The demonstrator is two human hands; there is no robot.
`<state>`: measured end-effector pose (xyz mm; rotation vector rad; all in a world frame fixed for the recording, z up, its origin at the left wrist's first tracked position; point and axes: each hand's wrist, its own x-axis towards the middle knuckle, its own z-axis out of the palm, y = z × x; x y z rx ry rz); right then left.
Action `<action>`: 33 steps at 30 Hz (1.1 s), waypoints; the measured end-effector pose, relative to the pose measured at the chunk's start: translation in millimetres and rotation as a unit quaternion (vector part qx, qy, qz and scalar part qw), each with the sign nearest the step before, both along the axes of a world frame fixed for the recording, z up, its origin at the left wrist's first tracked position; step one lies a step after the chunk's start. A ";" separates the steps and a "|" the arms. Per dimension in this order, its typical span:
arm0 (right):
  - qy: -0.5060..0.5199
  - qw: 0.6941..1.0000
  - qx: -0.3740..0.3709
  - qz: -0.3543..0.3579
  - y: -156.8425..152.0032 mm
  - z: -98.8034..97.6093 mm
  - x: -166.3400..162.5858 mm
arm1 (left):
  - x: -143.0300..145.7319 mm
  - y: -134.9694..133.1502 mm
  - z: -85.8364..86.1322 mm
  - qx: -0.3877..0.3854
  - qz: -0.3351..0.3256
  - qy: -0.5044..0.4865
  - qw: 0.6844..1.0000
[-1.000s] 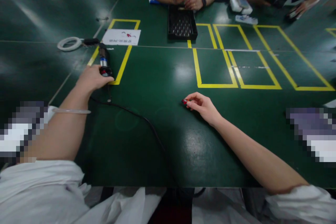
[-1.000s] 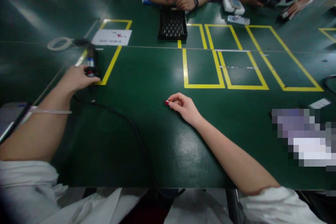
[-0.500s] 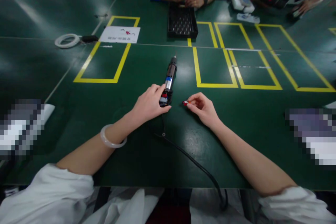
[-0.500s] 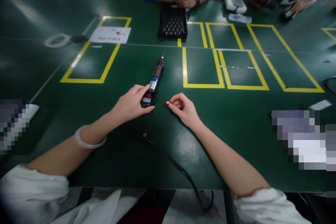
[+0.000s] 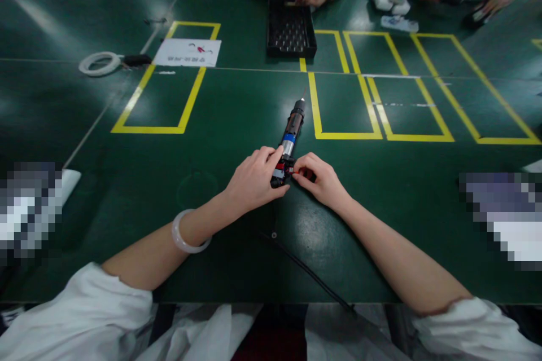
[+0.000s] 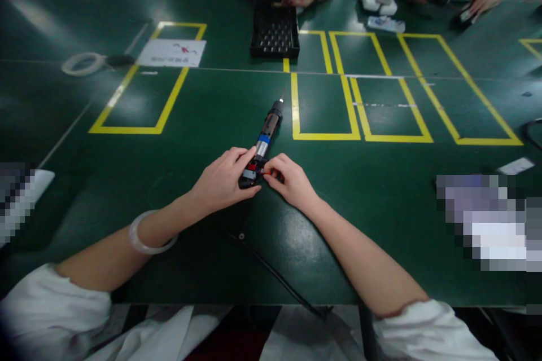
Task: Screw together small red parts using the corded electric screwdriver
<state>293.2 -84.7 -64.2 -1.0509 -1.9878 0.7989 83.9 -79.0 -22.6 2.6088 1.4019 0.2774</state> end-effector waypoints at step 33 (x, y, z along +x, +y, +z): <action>0.044 0.998 -0.048 -0.028 -6.6 4.5 5.6 | -23.4 8.3 9.1 0.050 0.075 0.119 0.989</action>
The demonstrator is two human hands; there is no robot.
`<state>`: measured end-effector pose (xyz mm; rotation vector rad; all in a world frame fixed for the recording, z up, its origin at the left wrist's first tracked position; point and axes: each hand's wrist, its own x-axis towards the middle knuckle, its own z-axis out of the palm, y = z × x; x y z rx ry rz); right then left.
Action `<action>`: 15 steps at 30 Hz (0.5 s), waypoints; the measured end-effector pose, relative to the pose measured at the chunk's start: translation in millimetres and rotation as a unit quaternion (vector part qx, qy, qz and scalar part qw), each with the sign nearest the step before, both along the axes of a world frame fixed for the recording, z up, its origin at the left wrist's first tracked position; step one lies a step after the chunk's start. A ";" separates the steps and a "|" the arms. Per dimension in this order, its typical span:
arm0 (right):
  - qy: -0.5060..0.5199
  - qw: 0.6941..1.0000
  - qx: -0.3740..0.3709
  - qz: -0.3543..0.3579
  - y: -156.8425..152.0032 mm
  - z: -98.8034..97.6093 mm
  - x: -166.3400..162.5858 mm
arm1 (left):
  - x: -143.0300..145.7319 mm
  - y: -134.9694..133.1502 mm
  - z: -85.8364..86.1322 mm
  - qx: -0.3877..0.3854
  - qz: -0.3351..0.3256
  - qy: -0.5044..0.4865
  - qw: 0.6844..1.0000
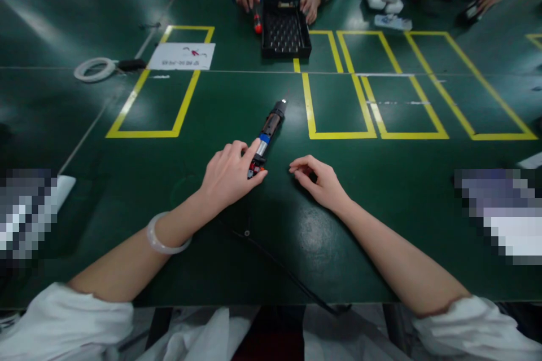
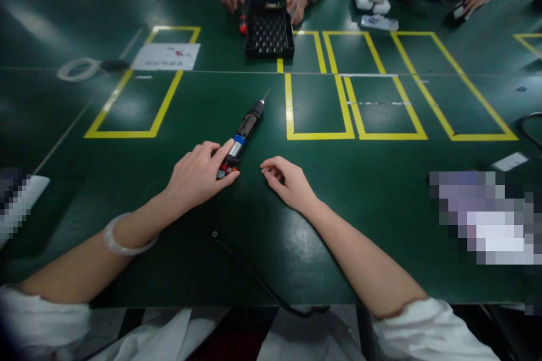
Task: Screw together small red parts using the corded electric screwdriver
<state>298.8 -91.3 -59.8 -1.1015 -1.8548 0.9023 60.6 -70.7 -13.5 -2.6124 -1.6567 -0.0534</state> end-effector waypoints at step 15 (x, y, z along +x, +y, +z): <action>-0.032 0.999 -0.004 0.012 0.8 4.3 0.0 | -194.6 81.2 4.7 -0.061 0.236 0.035 0.969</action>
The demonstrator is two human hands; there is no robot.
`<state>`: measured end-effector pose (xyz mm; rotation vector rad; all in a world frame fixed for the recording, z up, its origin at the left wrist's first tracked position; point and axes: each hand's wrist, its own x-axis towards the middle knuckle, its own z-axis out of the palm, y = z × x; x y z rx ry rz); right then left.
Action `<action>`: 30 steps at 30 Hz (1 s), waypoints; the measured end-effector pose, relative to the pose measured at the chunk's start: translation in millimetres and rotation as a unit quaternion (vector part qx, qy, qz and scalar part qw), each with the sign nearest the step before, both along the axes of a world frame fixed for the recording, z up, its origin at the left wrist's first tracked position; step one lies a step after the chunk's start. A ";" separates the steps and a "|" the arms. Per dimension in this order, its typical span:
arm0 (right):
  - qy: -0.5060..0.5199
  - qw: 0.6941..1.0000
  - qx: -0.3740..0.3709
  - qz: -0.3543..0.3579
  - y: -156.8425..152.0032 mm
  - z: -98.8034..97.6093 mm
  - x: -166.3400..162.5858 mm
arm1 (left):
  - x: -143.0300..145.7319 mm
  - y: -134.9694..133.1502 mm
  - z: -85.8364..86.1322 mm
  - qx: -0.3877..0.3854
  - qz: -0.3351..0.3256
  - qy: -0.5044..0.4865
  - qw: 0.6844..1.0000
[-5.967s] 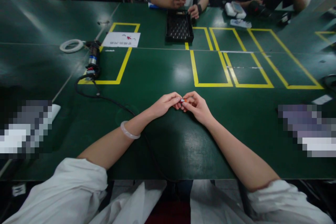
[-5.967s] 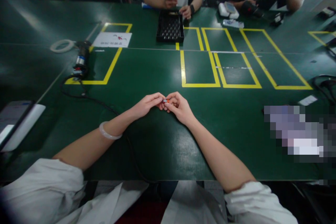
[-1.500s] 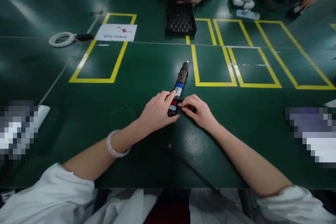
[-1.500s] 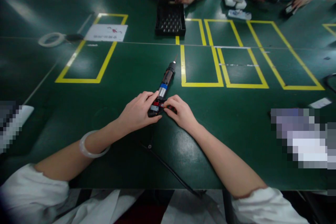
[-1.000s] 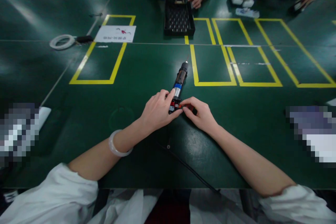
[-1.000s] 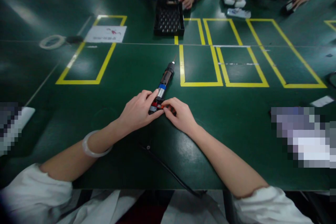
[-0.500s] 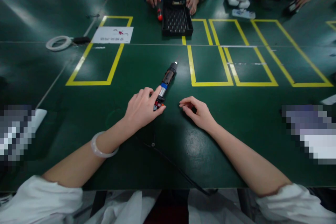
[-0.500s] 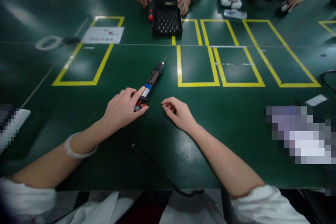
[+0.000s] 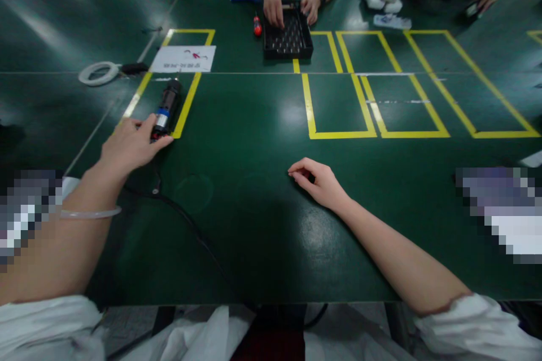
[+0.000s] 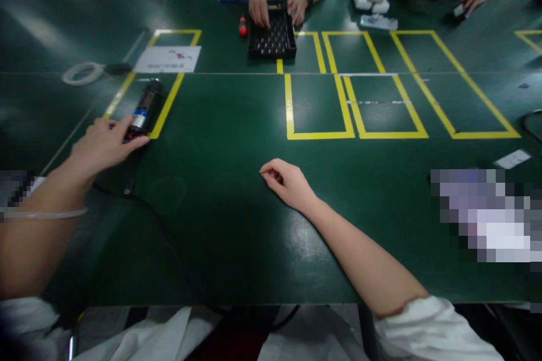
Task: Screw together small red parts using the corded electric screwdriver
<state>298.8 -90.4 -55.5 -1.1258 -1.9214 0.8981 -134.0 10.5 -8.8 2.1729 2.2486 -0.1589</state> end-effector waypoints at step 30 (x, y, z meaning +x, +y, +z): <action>-0.011 1.000 -0.012 0.016 1.6 -3.7 0.2 | -35.6 22.7 9.2 0.078 0.196 -0.098 0.973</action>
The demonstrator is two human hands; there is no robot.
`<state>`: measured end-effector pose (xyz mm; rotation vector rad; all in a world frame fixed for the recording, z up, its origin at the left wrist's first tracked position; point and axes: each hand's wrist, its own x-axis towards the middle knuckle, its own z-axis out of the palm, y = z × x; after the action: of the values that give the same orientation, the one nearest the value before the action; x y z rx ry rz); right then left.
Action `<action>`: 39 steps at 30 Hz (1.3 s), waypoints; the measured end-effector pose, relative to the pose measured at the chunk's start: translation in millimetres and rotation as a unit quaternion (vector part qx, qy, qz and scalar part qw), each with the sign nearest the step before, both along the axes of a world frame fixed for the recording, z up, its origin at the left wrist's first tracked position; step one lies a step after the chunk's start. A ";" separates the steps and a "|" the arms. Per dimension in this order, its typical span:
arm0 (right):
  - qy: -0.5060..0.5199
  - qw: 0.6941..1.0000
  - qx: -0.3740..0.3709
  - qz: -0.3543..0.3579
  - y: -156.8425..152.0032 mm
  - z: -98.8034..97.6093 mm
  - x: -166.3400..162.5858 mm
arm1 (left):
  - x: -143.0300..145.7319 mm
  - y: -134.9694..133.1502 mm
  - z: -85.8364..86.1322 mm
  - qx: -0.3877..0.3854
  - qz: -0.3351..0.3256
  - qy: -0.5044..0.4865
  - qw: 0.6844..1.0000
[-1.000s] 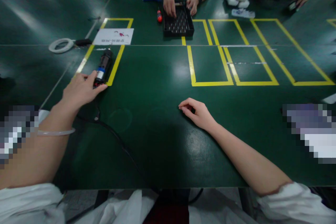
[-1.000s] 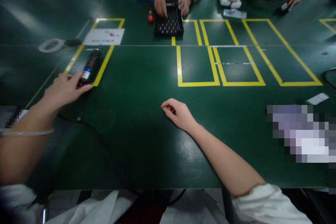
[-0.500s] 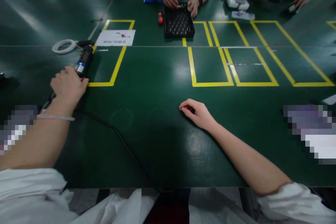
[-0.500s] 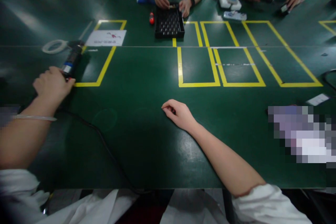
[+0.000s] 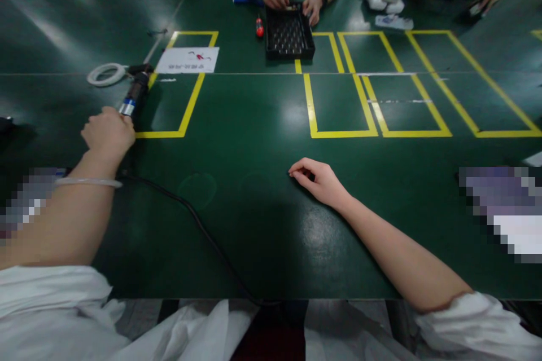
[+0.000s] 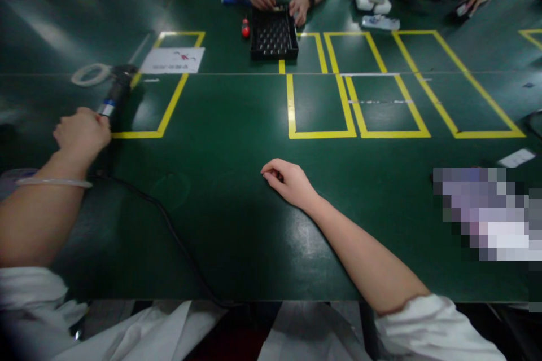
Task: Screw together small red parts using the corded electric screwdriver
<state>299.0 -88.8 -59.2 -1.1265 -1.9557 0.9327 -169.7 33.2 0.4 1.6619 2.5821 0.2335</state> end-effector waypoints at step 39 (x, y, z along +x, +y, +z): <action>0.093 0.995 0.023 -0.029 -4.8 0.1 -3.8 | 265.3 -100.7 -50.1 -0.152 -0.363 -0.677 0.622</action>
<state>295.2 -93.6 -59.1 -1.0267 -1.7769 0.9220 95.6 -67.5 -49.8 1.3030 0.7047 0.6104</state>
